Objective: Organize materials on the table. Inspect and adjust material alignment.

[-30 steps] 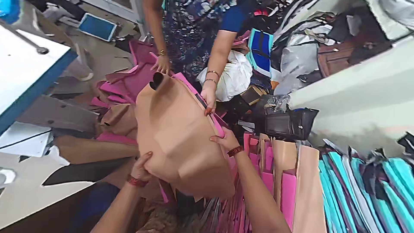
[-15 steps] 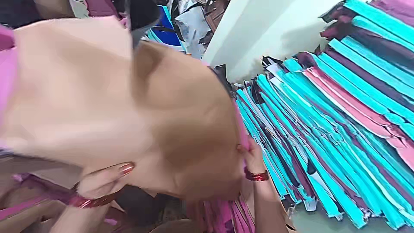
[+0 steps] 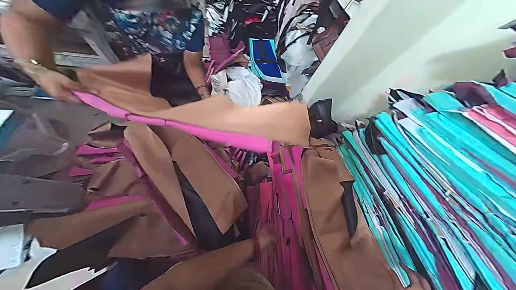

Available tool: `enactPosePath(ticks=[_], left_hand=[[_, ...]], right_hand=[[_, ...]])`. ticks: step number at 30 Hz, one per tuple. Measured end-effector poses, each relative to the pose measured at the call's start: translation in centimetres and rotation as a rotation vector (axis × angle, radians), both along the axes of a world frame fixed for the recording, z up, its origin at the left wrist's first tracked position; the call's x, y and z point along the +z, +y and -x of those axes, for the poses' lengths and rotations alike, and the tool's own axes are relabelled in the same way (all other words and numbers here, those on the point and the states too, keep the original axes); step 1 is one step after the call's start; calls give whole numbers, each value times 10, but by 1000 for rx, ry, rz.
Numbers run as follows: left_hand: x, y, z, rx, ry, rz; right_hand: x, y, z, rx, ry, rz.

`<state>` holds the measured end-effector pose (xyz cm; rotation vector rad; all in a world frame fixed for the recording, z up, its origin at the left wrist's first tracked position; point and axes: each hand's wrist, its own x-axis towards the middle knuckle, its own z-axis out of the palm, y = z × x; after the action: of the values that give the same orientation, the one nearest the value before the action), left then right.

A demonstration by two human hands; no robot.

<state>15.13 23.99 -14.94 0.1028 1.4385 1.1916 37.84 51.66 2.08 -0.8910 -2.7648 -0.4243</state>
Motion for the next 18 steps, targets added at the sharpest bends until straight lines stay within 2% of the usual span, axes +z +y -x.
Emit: enactPosePath(ticks=[1,2,4,6,8,9,11,13,15,18], left_hand=[[-11,-27,14,69,18,67],[-10,-54,32,132,61,147],[8,-108,68,265,159,333],[-28,-166,91,386,309,545],[-63,-214,97,388,314,715],[-65,-230,93,394,270,762],[-64,-251,79,503,185,801],[-77,-269,66,639,120,895],[-94,-288,62,873,148,962],[-108,-310,82,1091,245,958]], right_hand=[[-50,30,-10,176,279,-26],[-68,26,0,77,295,96],[-47,-21,61,-171,116,501],[-74,-54,110,57,269,583],[-107,-86,162,251,334,604],[-118,-103,187,315,333,659],[-127,-136,240,406,224,807],[-139,-167,292,454,86,897],[-154,-194,342,439,-108,956],[-179,-225,408,402,-372,977]])
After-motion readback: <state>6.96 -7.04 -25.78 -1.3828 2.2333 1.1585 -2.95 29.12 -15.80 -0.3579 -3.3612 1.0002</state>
